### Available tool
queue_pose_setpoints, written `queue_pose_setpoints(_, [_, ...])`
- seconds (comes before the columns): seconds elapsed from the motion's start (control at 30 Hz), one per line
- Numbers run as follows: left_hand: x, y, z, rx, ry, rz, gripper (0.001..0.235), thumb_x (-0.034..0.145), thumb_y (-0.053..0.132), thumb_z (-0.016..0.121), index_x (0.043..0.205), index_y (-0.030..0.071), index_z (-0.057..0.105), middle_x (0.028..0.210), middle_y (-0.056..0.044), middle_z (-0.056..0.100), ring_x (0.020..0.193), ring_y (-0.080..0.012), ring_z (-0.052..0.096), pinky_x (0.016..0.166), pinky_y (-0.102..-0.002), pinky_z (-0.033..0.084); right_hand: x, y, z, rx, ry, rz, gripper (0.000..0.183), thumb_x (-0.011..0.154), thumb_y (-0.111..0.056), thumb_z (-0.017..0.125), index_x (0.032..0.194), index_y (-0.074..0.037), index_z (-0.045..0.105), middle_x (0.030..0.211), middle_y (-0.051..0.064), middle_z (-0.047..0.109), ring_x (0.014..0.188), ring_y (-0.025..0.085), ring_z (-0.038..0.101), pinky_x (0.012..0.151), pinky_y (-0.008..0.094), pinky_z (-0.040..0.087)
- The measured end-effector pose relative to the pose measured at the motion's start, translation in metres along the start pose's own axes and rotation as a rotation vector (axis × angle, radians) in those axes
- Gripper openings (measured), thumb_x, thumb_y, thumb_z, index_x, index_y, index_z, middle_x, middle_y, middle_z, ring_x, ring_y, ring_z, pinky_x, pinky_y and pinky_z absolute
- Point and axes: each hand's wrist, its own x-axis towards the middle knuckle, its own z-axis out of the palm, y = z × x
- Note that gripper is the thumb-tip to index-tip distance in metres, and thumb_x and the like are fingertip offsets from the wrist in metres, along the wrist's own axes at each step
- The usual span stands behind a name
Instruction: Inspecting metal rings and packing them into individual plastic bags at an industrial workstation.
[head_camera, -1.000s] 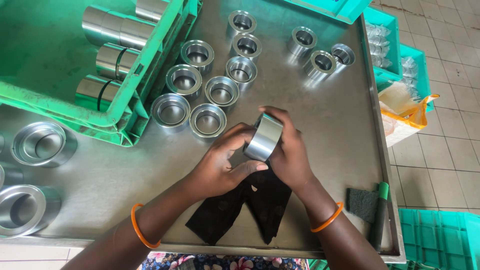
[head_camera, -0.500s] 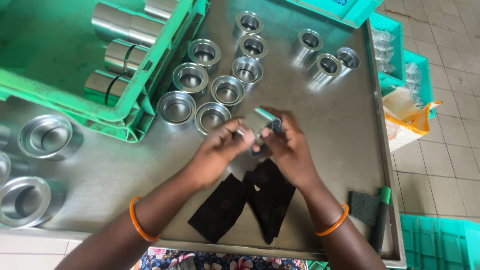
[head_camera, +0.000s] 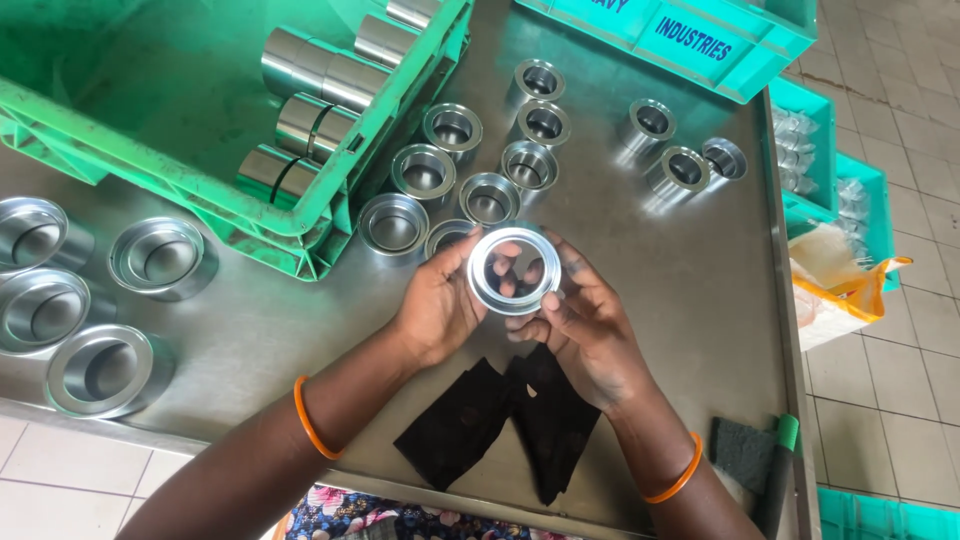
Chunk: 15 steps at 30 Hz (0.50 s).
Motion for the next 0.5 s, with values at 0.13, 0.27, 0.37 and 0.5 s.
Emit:
queue_pose_setpoints(0.13, [-0.002, -0.001, 0.002, 0.019, 0.022, 0.022, 0.048, 0.110, 0.039, 0.039, 0.116, 0.000, 0.066, 0.092, -0.002, 0.059, 0.088, -0.0153, 0.063, 0.086, -0.034, 0.054, 0.000, -0.001, -0.003, -0.019, -0.027, -0.021, 0.079, 0.096, -0.021, 0.071, 0.162, -0.002, 0.033, 0.129, 0.012, 0.061, 0.097, 0.019, 0.067, 0.084, 0.036, 0.058])
queue_pose_setpoints(0.27, [-0.002, -0.003, -0.001, 0.077, -0.058, 0.089, 0.047, 0.112, 0.038, 0.041, 0.120, -0.001, 0.065, 0.095, -0.003, 0.061, 0.091, -0.0162, 0.064, 0.087, -0.036, 0.054, 0.001, 0.001, -0.006, -0.003, -0.039, -0.047, 0.079, 0.095, -0.018, 0.070, 0.161, -0.002, 0.030, 0.132, 0.012, 0.061, 0.101, 0.020, 0.067, 0.084, 0.038, 0.059])
queue_pose_setpoints(0.37, [-0.002, -0.004, -0.002, 0.111, -0.114, 0.110, 0.051, 0.114, 0.045, 0.040, 0.125, -0.001, 0.059, 0.101, -0.007, 0.064, 0.097, -0.0194, 0.065, 0.089, -0.038, 0.054, 0.001, 0.007, -0.008, -0.045, 0.007, -0.101, 0.080, 0.093, -0.015, 0.070, 0.161, -0.003, 0.029, 0.129, 0.010, 0.059, 0.103, 0.021, 0.066, 0.084, 0.038, 0.059])
queue_pose_setpoints(0.5, [-0.015, 0.028, 0.048, 0.208, 0.014, -0.053, 0.065, 0.093, 0.060, 0.029, 0.146, 0.023, 0.041, 0.124, -0.001, 0.064, 0.117, -0.0162, 0.064, 0.101, -0.038, 0.052, -0.005, 0.023, -0.002, -0.847, 0.131, -0.482, 0.068, 0.096, -0.008, 0.069, 0.158, -0.007, 0.039, 0.134, 0.008, 0.052, 0.118, 0.020, 0.062, 0.095, 0.034, 0.059])
